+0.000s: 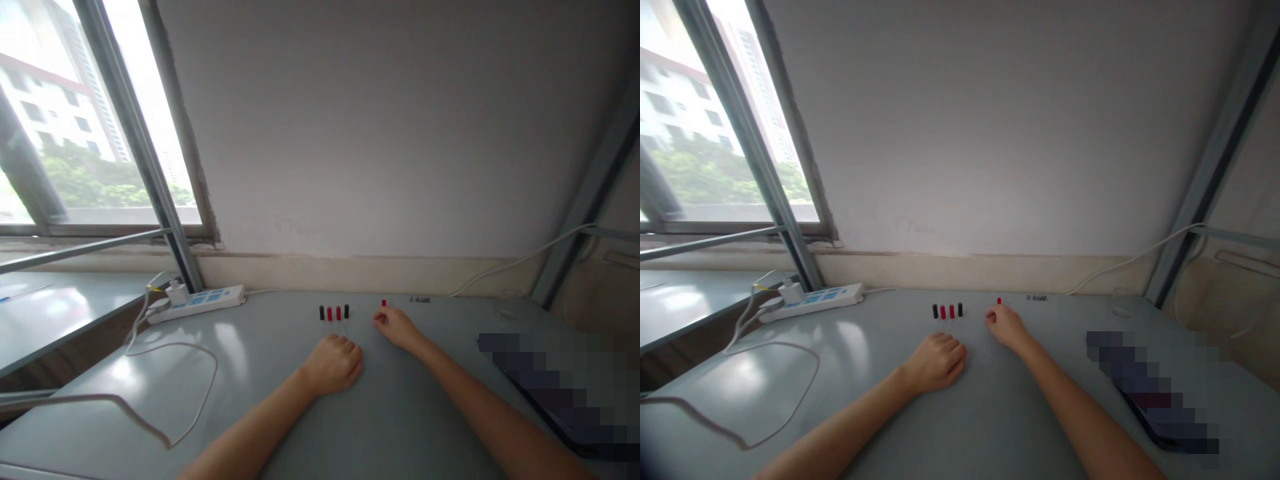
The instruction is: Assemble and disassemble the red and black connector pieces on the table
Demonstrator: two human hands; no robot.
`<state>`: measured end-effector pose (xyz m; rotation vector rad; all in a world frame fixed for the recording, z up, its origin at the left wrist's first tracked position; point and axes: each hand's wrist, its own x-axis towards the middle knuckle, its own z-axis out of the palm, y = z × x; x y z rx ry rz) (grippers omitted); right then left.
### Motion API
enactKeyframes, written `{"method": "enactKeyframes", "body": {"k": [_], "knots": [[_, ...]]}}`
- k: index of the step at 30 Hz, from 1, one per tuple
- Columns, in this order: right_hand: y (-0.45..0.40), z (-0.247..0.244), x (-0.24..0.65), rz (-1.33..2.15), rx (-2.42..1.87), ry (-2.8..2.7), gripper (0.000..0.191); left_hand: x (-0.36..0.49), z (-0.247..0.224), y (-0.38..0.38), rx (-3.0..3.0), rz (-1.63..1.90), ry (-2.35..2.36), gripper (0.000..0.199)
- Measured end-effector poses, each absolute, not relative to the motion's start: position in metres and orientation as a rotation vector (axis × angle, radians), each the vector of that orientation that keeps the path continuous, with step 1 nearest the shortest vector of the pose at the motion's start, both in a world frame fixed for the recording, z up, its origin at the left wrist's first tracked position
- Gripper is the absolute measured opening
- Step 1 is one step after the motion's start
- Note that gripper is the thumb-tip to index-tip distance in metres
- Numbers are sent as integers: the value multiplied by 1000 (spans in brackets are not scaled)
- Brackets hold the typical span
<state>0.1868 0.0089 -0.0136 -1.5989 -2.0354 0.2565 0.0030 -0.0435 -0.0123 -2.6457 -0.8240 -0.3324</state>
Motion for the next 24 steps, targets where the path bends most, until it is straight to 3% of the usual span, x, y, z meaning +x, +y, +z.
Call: {"method": "enactKeyframes", "body": {"k": [7,13,21,24], "knots": [[1,-17,223,138,-1733,-1978,15,40,0,-35,-2723,-384,-1239,21],[0,-28,231,102,-1743,-2008,25,79,-6,-7,-2713,-470,-1507,55],[9,-42,232,202,-1725,-2047,35,100,-16,17,-2592,-540,-1572,59],[12,-45,231,222,-1725,-2032,36,105,-16,21,-2554,-508,-1585,50]]}}
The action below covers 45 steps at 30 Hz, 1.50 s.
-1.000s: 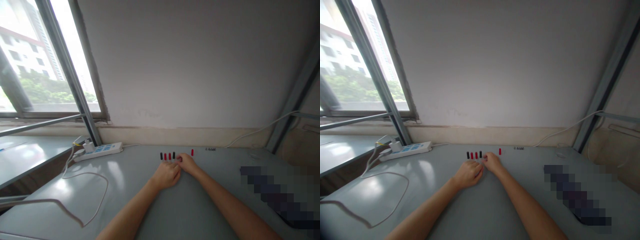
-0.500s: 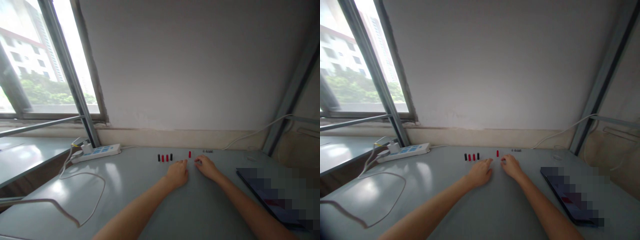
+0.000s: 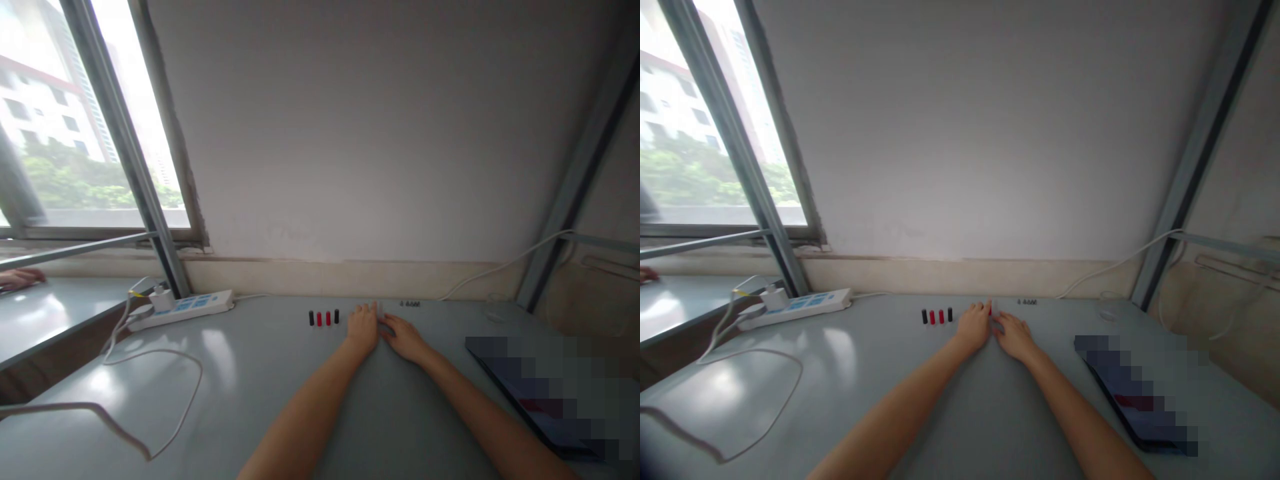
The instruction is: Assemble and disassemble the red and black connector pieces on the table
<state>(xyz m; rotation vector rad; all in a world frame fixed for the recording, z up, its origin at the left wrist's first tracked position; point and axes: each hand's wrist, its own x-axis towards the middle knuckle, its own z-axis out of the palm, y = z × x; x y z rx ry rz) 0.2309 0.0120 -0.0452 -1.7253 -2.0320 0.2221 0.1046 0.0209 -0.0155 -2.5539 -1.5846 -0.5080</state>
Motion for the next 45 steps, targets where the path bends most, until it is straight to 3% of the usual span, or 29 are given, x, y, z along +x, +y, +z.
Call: {"method": "enactKeyframes", "body": {"k": [6,13,19,31,45], "knots": [[8,-36,225,264,-1811,-2051,39,107,-8,22,-2496,-510,-1621,26],[8,-34,220,244,-1863,-2013,37,84,-3,5,-2511,-579,-1541,22],[12,-37,220,199,-1801,-1981,32,44,0,-12,-2581,-849,-1494,16],[-17,-6,196,344,-1379,-1576,6,8,-11,-24,-2622,-1525,-1607,16],[-18,-15,189,754,-1143,-1510,17,1,-14,-2,-2707,-1914,-1740,23]]}}
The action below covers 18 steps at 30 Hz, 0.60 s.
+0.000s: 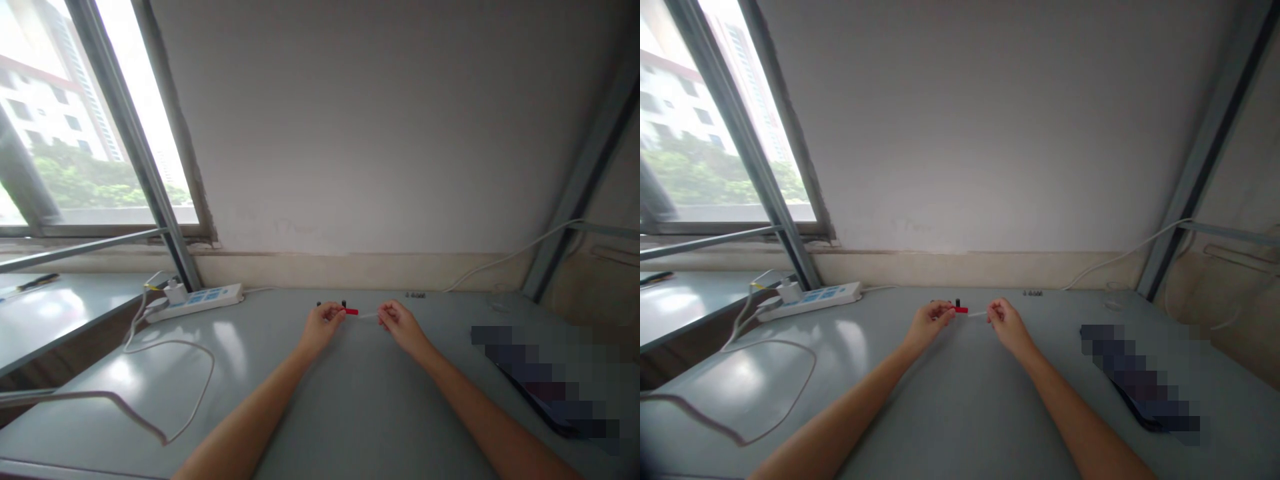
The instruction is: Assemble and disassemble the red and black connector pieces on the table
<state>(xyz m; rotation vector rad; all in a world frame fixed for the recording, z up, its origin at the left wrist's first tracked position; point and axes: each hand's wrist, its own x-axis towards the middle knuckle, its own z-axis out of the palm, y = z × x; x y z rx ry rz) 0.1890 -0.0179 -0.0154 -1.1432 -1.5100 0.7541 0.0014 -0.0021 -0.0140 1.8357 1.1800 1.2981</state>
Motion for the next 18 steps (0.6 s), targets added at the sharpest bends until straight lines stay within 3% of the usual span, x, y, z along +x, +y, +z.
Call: {"method": "enactKeyframes", "body": {"k": [18], "knots": [[-17,-12,194,762,-1111,-1392,27,0,15,-3,2072,1108,1133,23]]}}
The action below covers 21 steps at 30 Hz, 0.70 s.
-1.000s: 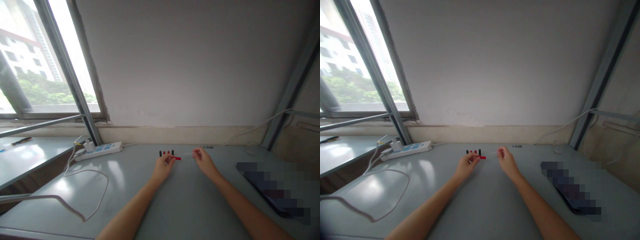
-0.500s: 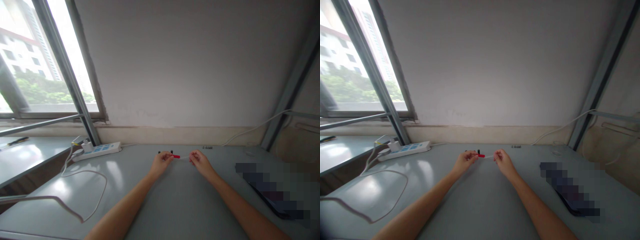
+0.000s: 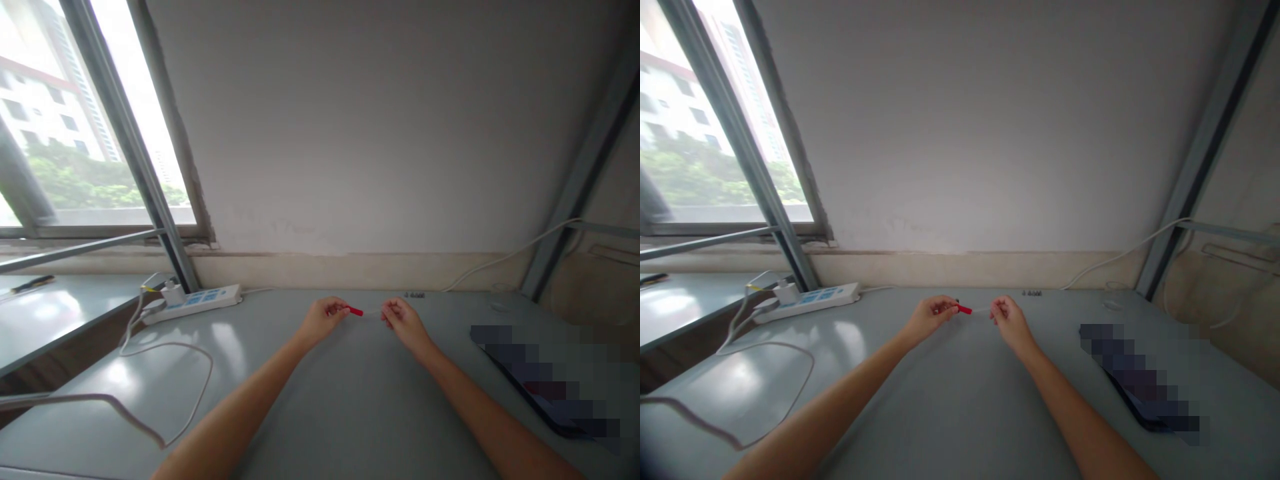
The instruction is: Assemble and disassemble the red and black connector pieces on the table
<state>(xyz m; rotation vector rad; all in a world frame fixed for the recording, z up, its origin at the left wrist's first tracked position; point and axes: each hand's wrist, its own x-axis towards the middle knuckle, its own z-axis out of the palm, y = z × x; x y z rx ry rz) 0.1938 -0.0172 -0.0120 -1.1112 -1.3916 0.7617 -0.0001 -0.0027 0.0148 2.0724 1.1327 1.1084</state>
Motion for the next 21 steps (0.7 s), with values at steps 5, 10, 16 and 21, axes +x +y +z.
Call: {"method": "enactKeyframes", "body": {"k": [5,10,16,21], "knots": [[-19,-13,189,806,-1087,-1386,29,-6,10,1,2017,1130,1092,24],[-22,-13,184,868,-1078,-1403,31,-14,-2,1,1923,1158,1014,24],[-25,-13,184,928,-1040,-1394,31,-15,-9,-1,1650,1197,892,32],[-27,-14,178,922,-1019,-1488,26,-6,-9,-8,1575,1112,860,33]]}}
